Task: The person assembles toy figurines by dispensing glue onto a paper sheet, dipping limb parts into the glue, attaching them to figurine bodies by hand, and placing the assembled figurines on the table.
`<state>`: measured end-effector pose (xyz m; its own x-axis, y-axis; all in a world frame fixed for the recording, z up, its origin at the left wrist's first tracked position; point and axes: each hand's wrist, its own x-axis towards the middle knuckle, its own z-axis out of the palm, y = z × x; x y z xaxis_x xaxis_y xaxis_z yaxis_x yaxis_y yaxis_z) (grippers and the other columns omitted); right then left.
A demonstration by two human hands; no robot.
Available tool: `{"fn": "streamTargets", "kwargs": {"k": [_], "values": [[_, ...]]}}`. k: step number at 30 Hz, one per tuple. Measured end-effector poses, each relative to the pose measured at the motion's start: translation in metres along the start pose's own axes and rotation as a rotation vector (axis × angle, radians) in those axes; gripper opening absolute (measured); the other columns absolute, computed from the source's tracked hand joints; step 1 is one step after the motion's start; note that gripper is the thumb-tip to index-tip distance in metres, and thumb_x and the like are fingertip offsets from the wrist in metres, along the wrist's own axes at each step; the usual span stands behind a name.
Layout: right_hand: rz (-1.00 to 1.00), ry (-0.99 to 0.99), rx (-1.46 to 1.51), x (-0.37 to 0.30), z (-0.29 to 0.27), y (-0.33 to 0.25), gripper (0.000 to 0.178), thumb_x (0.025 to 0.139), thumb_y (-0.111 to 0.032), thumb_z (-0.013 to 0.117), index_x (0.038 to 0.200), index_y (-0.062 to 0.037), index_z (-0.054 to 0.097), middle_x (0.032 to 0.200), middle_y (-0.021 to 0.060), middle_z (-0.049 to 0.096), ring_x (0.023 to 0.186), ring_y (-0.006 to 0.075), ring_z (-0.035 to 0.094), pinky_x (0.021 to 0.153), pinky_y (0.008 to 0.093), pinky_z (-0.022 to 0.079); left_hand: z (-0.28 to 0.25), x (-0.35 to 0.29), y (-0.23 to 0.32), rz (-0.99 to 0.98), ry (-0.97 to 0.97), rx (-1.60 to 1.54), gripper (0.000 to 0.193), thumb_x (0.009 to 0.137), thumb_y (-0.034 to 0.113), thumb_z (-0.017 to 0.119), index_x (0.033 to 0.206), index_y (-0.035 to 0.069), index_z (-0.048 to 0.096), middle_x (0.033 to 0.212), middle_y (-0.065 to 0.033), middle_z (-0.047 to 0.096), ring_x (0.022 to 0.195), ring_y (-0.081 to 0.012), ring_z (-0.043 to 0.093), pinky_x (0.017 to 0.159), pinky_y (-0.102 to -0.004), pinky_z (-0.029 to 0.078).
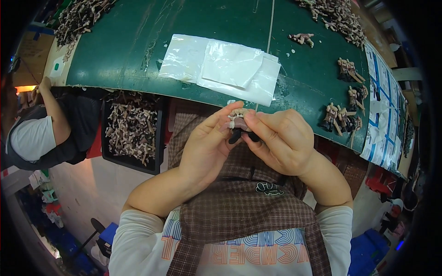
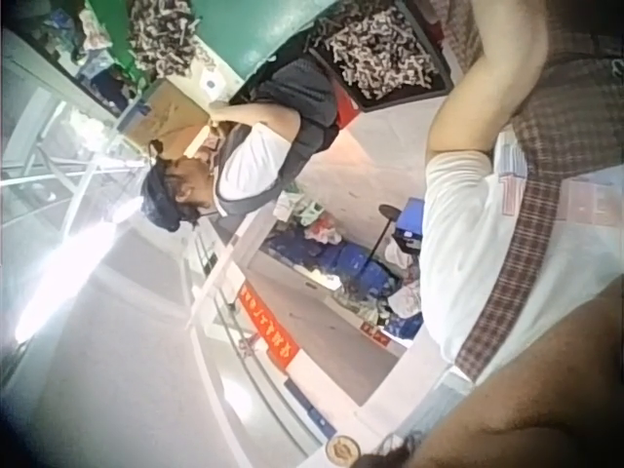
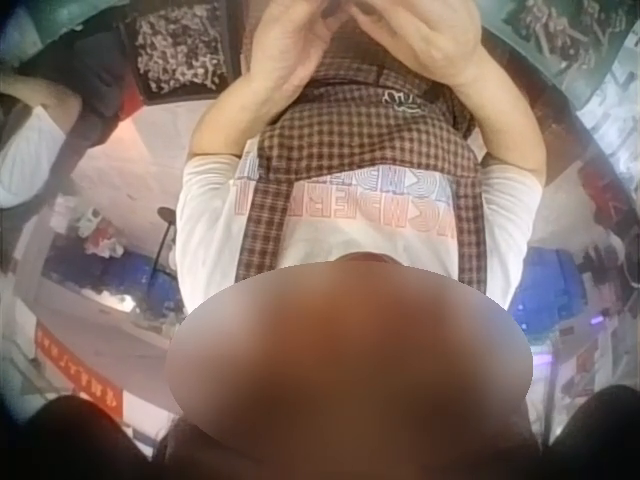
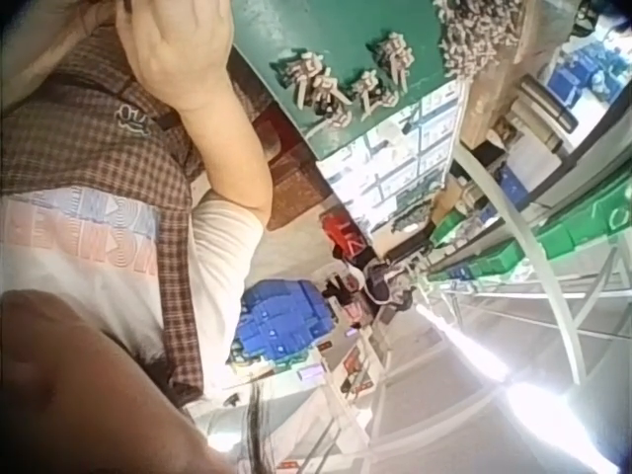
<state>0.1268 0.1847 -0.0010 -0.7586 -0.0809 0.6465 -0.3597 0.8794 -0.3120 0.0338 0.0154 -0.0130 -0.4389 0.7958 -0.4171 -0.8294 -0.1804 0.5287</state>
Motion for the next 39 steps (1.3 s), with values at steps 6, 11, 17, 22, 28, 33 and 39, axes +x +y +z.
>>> {"fn": "streamTargets", "kwargs": {"k": [6, 11, 17, 22, 28, 33, 39], "values": [[0.087, -0.027, 0.100, -0.003, -0.001, 0.001, 0.051, 0.062, -0.012, 0.082, 0.109, -0.0019, 0.067, 0.095, 0.0071, 0.064, 0.074, 0.0214, 0.062, 0.059, 0.0303, 0.047, -0.013, 0.000, 0.004, -0.050, -0.088, 0.007, 0.046, 0.096, 0.022, 0.060, 0.136, 0.002, 0.048, 0.124, -0.0055, 0.061, 0.111, -0.0117, 0.057, 0.097, -0.0313, 0.046], [0.111, -0.144, 0.124, 0.011, -0.009, 0.004, 0.070, 0.060, -0.028, 0.088, 0.119, -0.0042, 0.060, 0.098, 0.0101, 0.066, 0.079, 0.0248, 0.064, 0.068, 0.0336, 0.048, -0.024, -0.001, 0.008, -0.045, -0.136, -0.002, 0.044, 0.097, 0.021, 0.059, 0.135, 0.002, 0.049, 0.126, -0.0084, 0.060, 0.114, -0.0153, 0.058, 0.100, -0.0317, 0.045], [0.280, -0.100, 0.147, 0.009, -0.032, 0.028, 0.069, 0.072, -0.044, 0.080, 0.121, -0.0002, 0.059, 0.105, 0.0143, 0.064, 0.090, 0.0262, 0.063, 0.077, 0.0349, 0.050, -0.038, 0.003, 0.004, -0.160, -0.150, 0.082, 0.050, 0.092, 0.017, 0.064, 0.136, 0.002, 0.047, 0.135, -0.0133, 0.055, 0.122, -0.0219, 0.055, 0.098, -0.0340, 0.047], [0.458, -0.079, -0.043, 0.010, -0.062, 0.057, 0.020, 0.091, -0.002, 0.059, 0.110, 0.0006, 0.063, 0.102, 0.0102, 0.062, 0.094, 0.0180, 0.060, 0.082, 0.0269, 0.047, -0.078, 0.001, 0.026, -0.177, -0.053, 0.250, 0.036, 0.089, 0.004, 0.058, 0.126, 0.002, 0.056, 0.122, -0.0104, 0.062, 0.108, -0.0177, 0.061, 0.089, -0.0300, 0.050], [0.500, -0.039, -0.158, 0.020, -0.074, 0.089, 0.009, 0.090, -0.003, 0.061, 0.095, 0.0025, 0.065, 0.092, 0.0089, 0.063, 0.087, 0.0179, 0.061, 0.079, 0.0256, 0.047, -0.164, -0.014, 0.089, 0.202, 0.520, 0.740, 0.039, 0.083, -0.001, 0.045, 0.118, 0.004, 0.062, 0.107, -0.0097, 0.065, 0.097, -0.0157, 0.063, 0.080, -0.0275, 0.052], [0.554, -0.059, -0.358, 0.018, -0.082, 0.141, 0.017, 0.092, -0.015, 0.058, 0.103, -0.0066, 0.067, 0.100, 0.0090, 0.064, 0.092, 0.0281, 0.064, 0.078, 0.0340, 0.050, -0.268, 0.001, 0.110, 0.802, 0.907, 2.031, 0.045, 0.086, 0.017, 0.063, 0.125, -0.001, 0.053, 0.113, -0.0193, 0.058, 0.102, -0.0346, 0.056, 0.089, -0.0418, 0.045], [0.284, -0.191, -0.537, 0.007, -0.070, 0.184, 0.027, 0.089, -0.015, 0.058, 0.114, -0.0126, 0.065, 0.111, 0.0074, 0.065, 0.105, 0.0280, 0.061, 0.087, 0.0391, 0.051, -0.050, -0.002, 0.053, 0.150, -0.184, 1.812, 0.014, 0.085, 0.018, 0.067, 0.093, 0.006, 0.067, 0.089, -0.0131, 0.067, 0.086, -0.0334, 0.064, 0.078, -0.0420, 0.051]]}}
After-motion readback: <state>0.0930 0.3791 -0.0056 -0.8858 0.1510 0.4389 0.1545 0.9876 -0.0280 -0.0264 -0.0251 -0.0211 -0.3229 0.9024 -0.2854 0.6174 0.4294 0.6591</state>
